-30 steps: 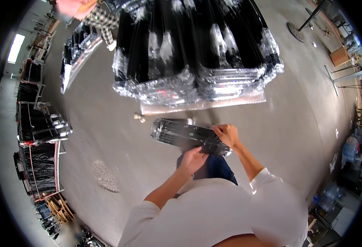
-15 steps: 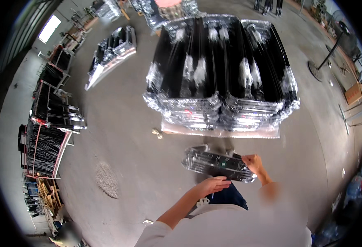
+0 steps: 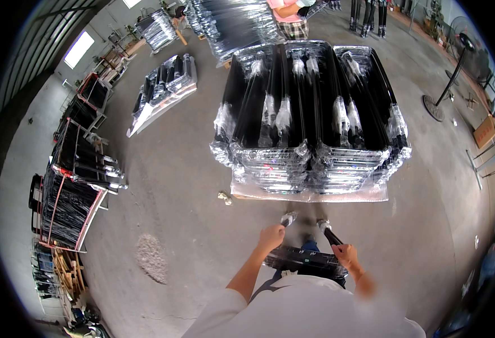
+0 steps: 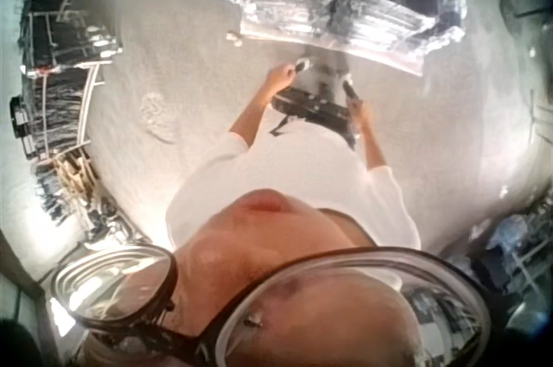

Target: The person picks up black plastic chair frames from a rack and stacks them onto a pallet. They handle the frames one by one, placing them carefully on top of a growing pile of wrapped parts. The task involves repetitive lifting and stacking of the furniture components.

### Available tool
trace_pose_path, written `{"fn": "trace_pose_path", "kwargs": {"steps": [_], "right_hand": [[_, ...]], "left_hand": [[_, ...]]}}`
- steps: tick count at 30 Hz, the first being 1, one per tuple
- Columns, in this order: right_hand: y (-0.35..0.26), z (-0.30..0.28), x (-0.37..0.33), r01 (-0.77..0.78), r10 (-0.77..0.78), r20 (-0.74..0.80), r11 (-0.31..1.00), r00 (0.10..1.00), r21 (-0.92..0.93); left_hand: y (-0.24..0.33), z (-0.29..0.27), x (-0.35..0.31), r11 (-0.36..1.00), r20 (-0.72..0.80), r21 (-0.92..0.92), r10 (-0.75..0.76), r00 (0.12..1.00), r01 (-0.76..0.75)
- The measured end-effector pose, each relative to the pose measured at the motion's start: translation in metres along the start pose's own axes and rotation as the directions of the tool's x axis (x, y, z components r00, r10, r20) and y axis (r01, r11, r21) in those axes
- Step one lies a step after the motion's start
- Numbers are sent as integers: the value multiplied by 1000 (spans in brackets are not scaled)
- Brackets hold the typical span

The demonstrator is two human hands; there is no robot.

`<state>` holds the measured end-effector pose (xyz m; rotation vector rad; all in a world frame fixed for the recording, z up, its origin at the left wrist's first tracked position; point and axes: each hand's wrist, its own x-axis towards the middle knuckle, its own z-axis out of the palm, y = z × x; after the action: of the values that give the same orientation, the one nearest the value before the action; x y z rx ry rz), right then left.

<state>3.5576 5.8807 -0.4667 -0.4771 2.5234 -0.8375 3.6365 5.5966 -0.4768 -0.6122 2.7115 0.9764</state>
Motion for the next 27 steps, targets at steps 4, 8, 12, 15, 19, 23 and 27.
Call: {"fn": "trace_pose_path", "kwargs": {"steps": [4,8,12,15,19,23,27], "right_hand": [[17,8,9,-198,182,122,971,976,134],[70,33,47,-263,266,-35,962,963,65],[145,76,91,-706,618,459,707,639,31],[170,99,96,-915,542,810,403,227,-13],[180,121,92,-993,476,872,37,113,108],[186,122,95,-982,444,887,-71,124,173],[212,152,94,-980,492,857,-36,153,196]], "left_hand": [[-30,14,28,958,500,201,-280,820,204],[-43,18,53,906,562,256,-423,711,336],[-81,60,94,919,725,360,-383,573,160],[-123,106,104,914,730,402,-361,580,64],[-185,166,94,789,628,314,-589,508,528],[-178,154,75,379,744,-61,-600,295,924],[-135,131,61,199,687,-195,-671,278,960]]}}
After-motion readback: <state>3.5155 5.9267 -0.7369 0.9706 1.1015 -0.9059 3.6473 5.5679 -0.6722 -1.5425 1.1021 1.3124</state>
